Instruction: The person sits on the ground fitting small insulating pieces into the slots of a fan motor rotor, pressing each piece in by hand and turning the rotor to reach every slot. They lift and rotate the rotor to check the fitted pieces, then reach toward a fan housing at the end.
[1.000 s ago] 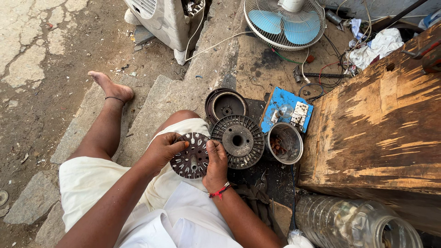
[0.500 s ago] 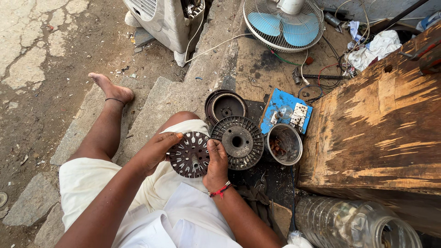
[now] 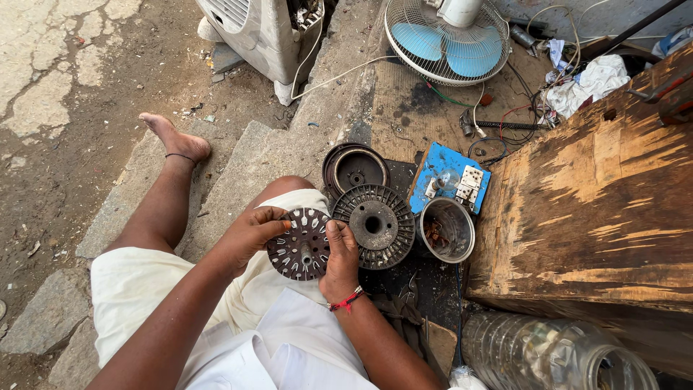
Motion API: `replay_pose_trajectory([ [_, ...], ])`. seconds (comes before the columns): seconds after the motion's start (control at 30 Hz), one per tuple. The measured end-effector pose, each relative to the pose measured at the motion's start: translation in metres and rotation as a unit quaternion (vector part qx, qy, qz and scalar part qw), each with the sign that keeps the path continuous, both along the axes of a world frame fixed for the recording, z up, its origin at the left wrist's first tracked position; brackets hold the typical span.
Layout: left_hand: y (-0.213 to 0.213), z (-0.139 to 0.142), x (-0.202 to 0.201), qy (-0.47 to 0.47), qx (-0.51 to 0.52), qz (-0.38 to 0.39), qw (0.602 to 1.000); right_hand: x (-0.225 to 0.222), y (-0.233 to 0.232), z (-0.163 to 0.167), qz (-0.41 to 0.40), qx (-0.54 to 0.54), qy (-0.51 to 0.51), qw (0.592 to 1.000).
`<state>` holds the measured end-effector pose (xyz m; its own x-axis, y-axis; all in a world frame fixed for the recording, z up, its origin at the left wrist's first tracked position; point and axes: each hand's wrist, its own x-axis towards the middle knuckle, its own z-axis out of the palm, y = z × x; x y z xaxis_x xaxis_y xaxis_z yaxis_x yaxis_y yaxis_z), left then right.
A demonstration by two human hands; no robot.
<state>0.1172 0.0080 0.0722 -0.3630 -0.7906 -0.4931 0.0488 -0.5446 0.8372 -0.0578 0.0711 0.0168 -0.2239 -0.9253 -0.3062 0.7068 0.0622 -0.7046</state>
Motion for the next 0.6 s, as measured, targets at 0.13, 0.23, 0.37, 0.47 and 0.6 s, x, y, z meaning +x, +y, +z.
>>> replay_pose_trajectory([
  [0.13, 0.001, 0.001, -0.003, 0.040, -0.018, 0.009, 0.999, 0.002, 0.000, 0.003, -0.001, 0.001, 0.002, 1.000],
  [0.23, 0.000, 0.001, -0.005, 0.061, 0.002, 0.008, 0.998, 0.002, 0.000, 0.003, 0.004, -0.002, 0.009, 1.000],
  [0.37, 0.001, 0.002, -0.006, 0.064, 0.046, 0.028, 0.996, 0.003, 0.000, -0.001, 0.007, -0.008, 0.021, 1.000],
  [0.47, 0.001, 0.004, -0.007, 0.056, 0.068, 0.040, 0.995, 0.003, 0.001, -0.004, 0.003, -0.008, 0.036, 0.999],
  [0.6, -0.001, 0.006, -0.007, 0.027, 0.053, 0.028, 0.998, 0.002, 0.001, -0.007, 0.008, -0.006, 0.038, 0.999],
])
